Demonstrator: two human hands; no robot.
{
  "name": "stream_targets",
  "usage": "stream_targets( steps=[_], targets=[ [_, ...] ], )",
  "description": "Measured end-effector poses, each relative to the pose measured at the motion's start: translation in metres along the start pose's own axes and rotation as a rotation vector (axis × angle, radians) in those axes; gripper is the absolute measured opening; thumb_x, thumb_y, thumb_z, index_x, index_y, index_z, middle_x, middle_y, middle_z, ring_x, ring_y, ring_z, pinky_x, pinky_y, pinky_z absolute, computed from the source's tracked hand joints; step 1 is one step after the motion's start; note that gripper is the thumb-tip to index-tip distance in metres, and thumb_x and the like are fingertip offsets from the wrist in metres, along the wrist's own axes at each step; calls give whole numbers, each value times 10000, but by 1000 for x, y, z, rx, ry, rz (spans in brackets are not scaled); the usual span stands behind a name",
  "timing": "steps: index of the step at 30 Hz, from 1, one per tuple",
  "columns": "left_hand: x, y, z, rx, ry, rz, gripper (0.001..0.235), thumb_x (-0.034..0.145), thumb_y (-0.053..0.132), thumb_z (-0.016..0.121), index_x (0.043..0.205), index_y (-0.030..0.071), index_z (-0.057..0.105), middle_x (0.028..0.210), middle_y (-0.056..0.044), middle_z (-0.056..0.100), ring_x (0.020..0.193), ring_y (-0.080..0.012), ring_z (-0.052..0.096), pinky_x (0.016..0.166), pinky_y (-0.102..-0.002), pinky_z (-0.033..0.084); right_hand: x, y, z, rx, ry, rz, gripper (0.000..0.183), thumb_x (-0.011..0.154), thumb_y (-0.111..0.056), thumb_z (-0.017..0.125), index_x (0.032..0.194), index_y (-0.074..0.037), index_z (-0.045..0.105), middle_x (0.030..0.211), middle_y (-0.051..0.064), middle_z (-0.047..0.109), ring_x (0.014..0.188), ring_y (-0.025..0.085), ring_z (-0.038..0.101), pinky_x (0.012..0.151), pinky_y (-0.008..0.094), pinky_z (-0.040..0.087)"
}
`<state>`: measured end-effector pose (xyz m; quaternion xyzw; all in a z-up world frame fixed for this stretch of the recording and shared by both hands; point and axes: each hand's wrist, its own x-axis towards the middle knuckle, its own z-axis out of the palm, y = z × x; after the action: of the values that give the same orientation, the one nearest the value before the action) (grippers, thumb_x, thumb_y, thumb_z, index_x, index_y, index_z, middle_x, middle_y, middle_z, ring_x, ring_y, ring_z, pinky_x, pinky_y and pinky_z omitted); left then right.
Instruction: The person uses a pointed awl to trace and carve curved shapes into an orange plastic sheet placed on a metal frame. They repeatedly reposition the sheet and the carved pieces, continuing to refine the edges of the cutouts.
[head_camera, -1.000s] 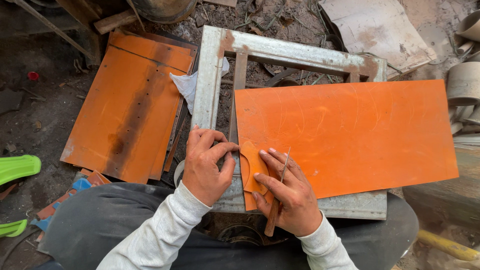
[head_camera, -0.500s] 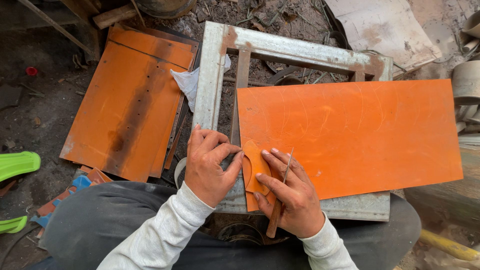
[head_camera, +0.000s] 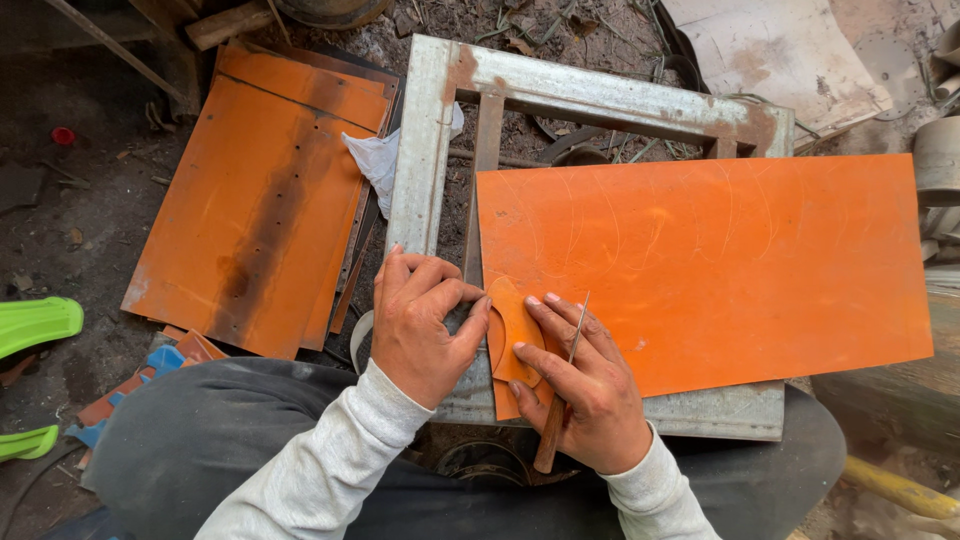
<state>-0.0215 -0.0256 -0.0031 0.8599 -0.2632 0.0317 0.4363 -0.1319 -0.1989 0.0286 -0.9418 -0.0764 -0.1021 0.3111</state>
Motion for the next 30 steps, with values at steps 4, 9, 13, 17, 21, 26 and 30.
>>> stream_targets(
  steps=[4,9,13,17,21,26,30],
  targets=[
    [0,0,0,-8,1,3,71,780,113,809,813,68,765,881,-40,661,1014,-275,600,1142,-607,354,1,0,0,1,0,-2,344,770,-163,824,1076,-31,740,1376,229,626,1372,421,530,1116,502,449],
    [0,0,0,-5,1,2,73,783,118,807,814,68,765,886,-40,662,1020,-276,600,1146,-606,354,0,1,1,-1,4,0,346,772,-173,826,1077,-33,741,1374,224,630,1373,420,533,1122,505,449],
    [0,0,1,-2,6,8,76,786,122,807,816,66,764,895,-45,662,1024,-278,598,1143,-609,352,-1,2,2,-4,7,0,347,774,-178,827,1079,-35,742,1374,218,633,1373,414,534,1124,503,451],
    [-1,0,0,-5,4,5,74,787,121,807,814,67,764,894,-43,664,1033,-283,600,1144,-611,349,-1,1,2,-13,11,0,346,768,-171,829,1075,-35,743,1377,213,633,1376,413,533,1126,506,447],
    [-1,0,0,0,3,4,78,785,124,808,816,66,765,897,-47,664,1038,-289,598,1143,-611,348,0,2,2,-14,12,-3,345,761,-158,829,1070,-35,741,1376,212,634,1371,411,537,1128,512,442],
    [0,1,0,-2,0,4,75,785,125,800,814,66,763,895,-49,666,1035,-289,599,1143,-615,341,0,1,1,2,17,1,350,754,-154,832,1071,-36,739,1372,214,634,1365,417,540,1117,502,454],
    [-1,1,-2,-16,-1,12,64,786,91,764,838,54,762,902,-56,663,1033,-291,597,1152,-610,345,0,1,1,9,20,1,353,750,-158,840,1067,-37,741,1369,212,636,1361,417,546,1113,500,458]
  ],
)
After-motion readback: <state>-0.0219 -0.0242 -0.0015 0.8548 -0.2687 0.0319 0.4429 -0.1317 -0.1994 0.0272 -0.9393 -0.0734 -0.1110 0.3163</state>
